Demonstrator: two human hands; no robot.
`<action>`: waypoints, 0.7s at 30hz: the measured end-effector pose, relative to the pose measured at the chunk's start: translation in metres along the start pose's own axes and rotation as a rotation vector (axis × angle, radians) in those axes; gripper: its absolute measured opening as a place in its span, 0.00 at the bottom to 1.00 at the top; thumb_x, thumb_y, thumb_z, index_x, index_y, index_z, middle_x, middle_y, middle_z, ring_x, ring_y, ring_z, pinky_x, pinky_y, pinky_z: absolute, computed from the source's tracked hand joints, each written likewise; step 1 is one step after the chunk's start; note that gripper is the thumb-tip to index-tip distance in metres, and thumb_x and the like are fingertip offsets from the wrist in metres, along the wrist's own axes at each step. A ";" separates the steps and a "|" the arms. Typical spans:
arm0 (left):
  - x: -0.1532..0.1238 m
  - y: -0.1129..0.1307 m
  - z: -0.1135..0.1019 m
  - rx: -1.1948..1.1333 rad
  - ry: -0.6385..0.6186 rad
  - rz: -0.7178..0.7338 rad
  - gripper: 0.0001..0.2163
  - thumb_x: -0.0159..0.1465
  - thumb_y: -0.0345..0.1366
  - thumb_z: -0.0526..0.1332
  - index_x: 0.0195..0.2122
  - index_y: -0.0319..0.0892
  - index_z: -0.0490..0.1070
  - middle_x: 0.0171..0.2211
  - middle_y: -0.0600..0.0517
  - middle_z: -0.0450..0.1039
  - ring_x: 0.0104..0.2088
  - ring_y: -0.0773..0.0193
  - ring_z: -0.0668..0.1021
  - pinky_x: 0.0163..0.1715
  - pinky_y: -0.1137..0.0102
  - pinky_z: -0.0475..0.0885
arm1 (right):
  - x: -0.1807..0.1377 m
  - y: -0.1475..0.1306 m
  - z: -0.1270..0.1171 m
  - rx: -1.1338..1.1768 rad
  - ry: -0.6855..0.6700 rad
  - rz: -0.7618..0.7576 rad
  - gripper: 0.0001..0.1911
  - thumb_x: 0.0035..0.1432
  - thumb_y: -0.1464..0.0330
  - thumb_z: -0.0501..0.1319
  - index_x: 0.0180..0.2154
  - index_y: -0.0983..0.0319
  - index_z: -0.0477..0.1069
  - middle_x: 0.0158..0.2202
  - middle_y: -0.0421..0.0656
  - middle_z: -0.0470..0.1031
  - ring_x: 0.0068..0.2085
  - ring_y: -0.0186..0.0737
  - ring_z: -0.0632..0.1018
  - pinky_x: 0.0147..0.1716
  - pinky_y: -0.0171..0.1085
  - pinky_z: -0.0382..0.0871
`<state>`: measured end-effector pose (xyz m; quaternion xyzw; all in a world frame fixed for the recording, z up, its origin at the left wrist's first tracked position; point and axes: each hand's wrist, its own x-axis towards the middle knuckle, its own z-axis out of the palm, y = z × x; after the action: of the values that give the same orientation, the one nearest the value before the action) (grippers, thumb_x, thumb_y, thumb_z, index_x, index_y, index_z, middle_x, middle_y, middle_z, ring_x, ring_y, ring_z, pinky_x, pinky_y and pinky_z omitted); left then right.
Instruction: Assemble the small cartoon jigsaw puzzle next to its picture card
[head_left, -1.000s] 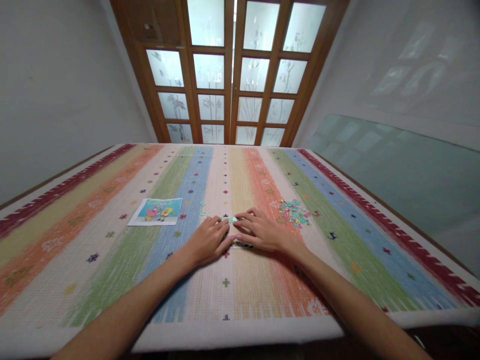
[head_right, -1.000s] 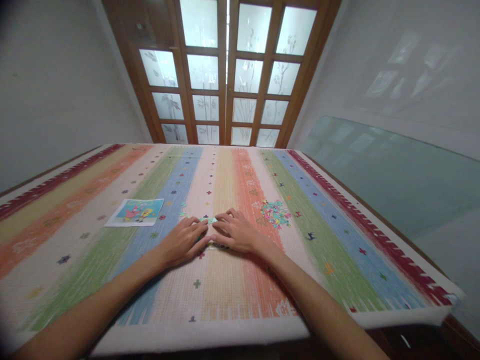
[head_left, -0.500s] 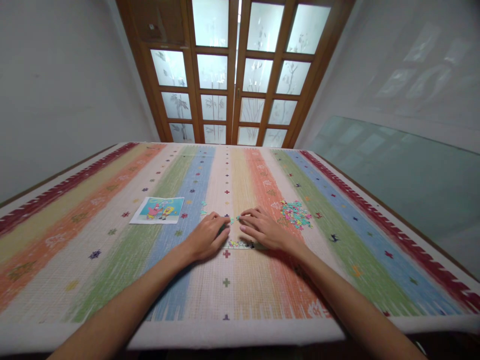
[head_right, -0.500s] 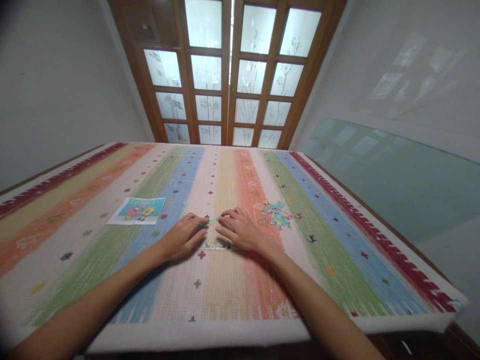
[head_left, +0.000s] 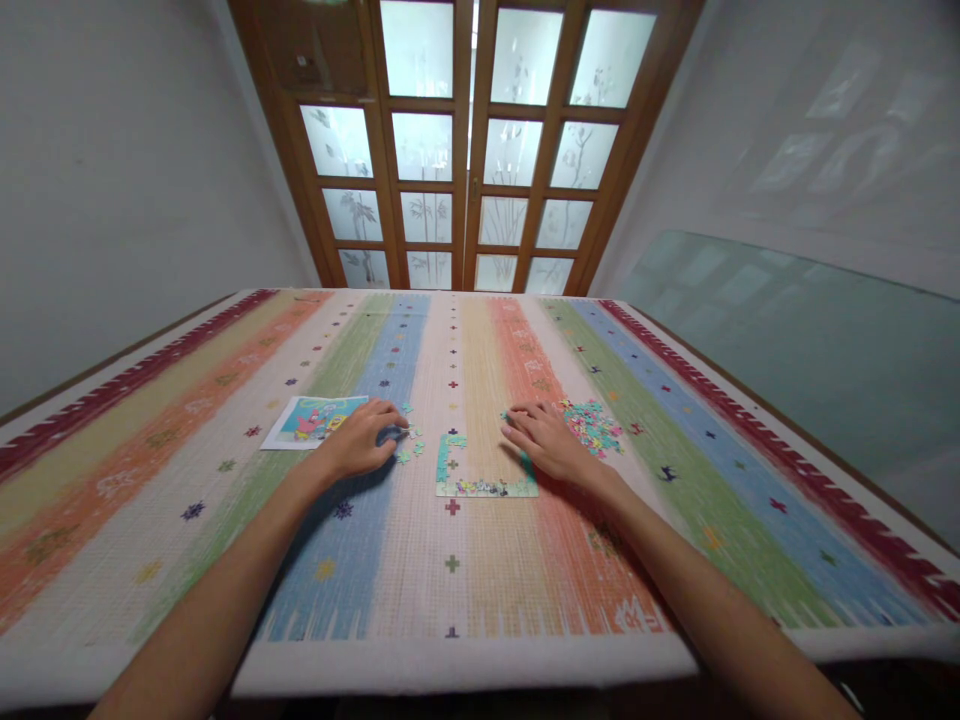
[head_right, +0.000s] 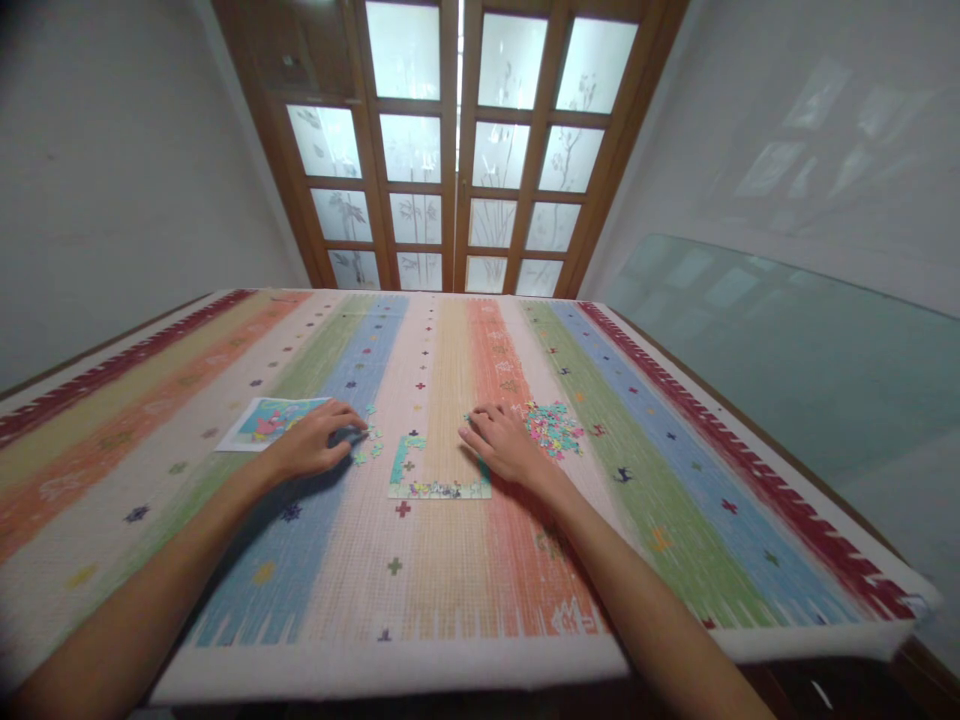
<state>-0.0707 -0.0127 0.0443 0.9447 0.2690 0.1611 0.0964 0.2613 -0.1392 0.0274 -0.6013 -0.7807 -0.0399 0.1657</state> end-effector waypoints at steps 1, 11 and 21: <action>0.000 0.000 0.001 0.006 0.001 -0.003 0.14 0.60 0.30 0.55 0.43 0.43 0.77 0.45 0.44 0.76 0.48 0.51 0.76 0.53 0.57 0.71 | 0.000 0.001 0.001 -0.007 -0.006 -0.004 0.16 0.74 0.61 0.54 0.48 0.59 0.78 0.54 0.51 0.78 0.53 0.51 0.76 0.55 0.51 0.65; 0.001 -0.003 0.013 0.101 0.026 -0.108 0.15 0.67 0.38 0.55 0.49 0.41 0.78 0.45 0.42 0.74 0.47 0.48 0.75 0.52 0.54 0.71 | -0.004 0.003 0.001 0.075 -0.063 0.006 0.22 0.75 0.57 0.51 0.53 0.60 0.79 0.60 0.51 0.76 0.57 0.53 0.75 0.59 0.54 0.62; 0.001 -0.005 0.010 0.040 0.054 -0.133 0.12 0.66 0.38 0.55 0.43 0.43 0.76 0.42 0.44 0.74 0.46 0.49 0.75 0.52 0.53 0.70 | -0.009 0.027 0.003 0.127 0.143 0.048 0.18 0.73 0.61 0.53 0.53 0.59 0.77 0.57 0.52 0.77 0.59 0.56 0.73 0.58 0.59 0.64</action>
<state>-0.0686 -0.0094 0.0335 0.9218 0.3369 0.1742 0.0805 0.2879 -0.1391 0.0182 -0.6037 -0.7531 -0.0290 0.2599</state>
